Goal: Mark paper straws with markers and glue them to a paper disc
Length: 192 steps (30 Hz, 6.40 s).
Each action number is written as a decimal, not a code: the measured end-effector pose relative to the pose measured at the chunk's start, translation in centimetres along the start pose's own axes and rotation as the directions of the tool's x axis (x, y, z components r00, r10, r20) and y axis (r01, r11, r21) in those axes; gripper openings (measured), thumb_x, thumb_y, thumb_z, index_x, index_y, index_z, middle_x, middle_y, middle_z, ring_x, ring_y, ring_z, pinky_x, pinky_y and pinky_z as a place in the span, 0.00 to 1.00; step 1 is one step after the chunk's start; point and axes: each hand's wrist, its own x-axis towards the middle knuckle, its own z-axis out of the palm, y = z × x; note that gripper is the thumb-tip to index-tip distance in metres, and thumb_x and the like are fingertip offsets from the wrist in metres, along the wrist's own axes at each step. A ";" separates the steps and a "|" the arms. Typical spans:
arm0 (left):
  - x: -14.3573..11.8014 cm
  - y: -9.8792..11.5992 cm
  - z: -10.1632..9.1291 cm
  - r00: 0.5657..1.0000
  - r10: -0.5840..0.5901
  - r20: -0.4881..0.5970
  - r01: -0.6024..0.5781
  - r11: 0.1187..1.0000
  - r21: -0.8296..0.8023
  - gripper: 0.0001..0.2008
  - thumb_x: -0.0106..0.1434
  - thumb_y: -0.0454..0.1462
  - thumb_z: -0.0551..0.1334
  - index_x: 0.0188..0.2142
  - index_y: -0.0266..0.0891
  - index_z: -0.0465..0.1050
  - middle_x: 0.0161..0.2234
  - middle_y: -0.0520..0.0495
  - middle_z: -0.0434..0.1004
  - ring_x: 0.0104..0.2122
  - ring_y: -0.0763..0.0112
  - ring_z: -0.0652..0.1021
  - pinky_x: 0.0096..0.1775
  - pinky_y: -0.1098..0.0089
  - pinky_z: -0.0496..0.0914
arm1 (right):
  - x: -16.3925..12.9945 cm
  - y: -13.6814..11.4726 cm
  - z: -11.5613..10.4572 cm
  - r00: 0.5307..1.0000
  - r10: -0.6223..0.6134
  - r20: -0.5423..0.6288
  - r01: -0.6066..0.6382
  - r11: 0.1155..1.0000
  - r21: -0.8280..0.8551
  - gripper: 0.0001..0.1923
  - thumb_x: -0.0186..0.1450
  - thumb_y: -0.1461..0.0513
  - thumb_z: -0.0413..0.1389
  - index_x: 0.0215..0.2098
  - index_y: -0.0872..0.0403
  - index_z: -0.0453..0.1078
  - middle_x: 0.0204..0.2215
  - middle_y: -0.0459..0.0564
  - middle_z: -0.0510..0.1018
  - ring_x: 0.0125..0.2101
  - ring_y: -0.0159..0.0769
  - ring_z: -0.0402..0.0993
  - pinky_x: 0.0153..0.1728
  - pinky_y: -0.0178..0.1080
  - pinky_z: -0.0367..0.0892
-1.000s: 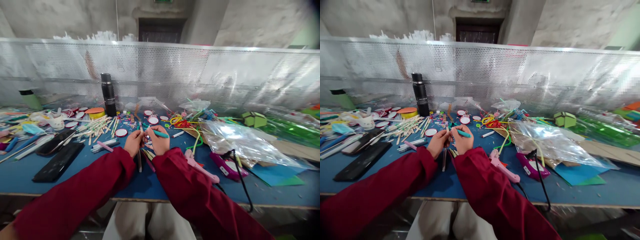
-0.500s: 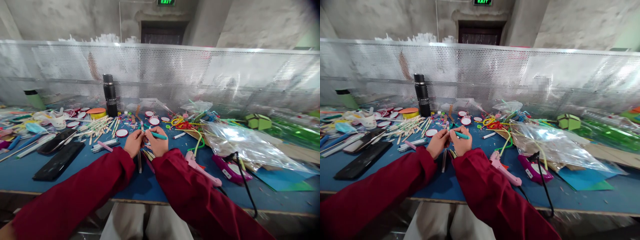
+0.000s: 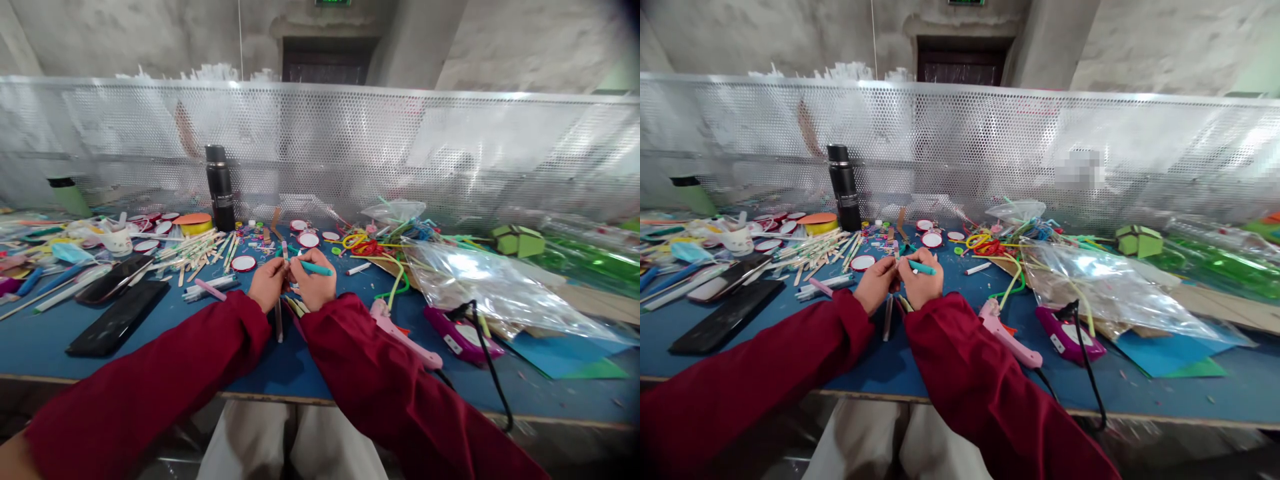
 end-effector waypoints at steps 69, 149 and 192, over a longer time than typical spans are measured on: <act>-0.1 1.1 0.0 0.999 -0.033 -0.004 0.033 0.998 -0.046 0.15 0.66 0.47 0.60 0.28 0.40 0.65 0.18 0.55 0.67 0.16 0.77 0.67 0.20 0.74 0.59 | 0.0 -0.9 -0.7 0.997 0.003 0.083 -0.010 0.997 0.077 0.06 0.58 0.56 0.58 0.30 0.49 0.67 0.23 0.42 0.75 0.26 0.36 0.72 0.26 0.37 0.67; -0.1 0.5 0.1 0.998 -0.060 -0.006 0.060 0.996 -0.060 0.17 0.61 0.50 0.65 0.29 0.39 0.67 0.16 0.57 0.65 0.14 0.78 0.66 0.18 0.75 0.57 | 0.1 -1.1 -0.6 0.995 -0.059 0.082 0.058 0.998 0.016 0.05 0.59 0.57 0.57 0.29 0.49 0.65 0.22 0.41 0.74 0.25 0.34 0.70 0.31 0.38 0.68; -0.3 1.7 0.5 0.992 -0.120 -0.031 0.114 0.981 -0.156 0.17 0.59 0.47 0.67 0.28 0.40 0.65 0.18 0.58 0.64 0.15 0.79 0.67 0.20 0.75 0.65 | -0.3 -2.1 -0.8 0.993 -0.092 0.071 0.092 0.996 0.001 0.06 0.60 0.58 0.56 0.28 0.49 0.65 0.23 0.42 0.73 0.26 0.34 0.70 0.28 0.37 0.66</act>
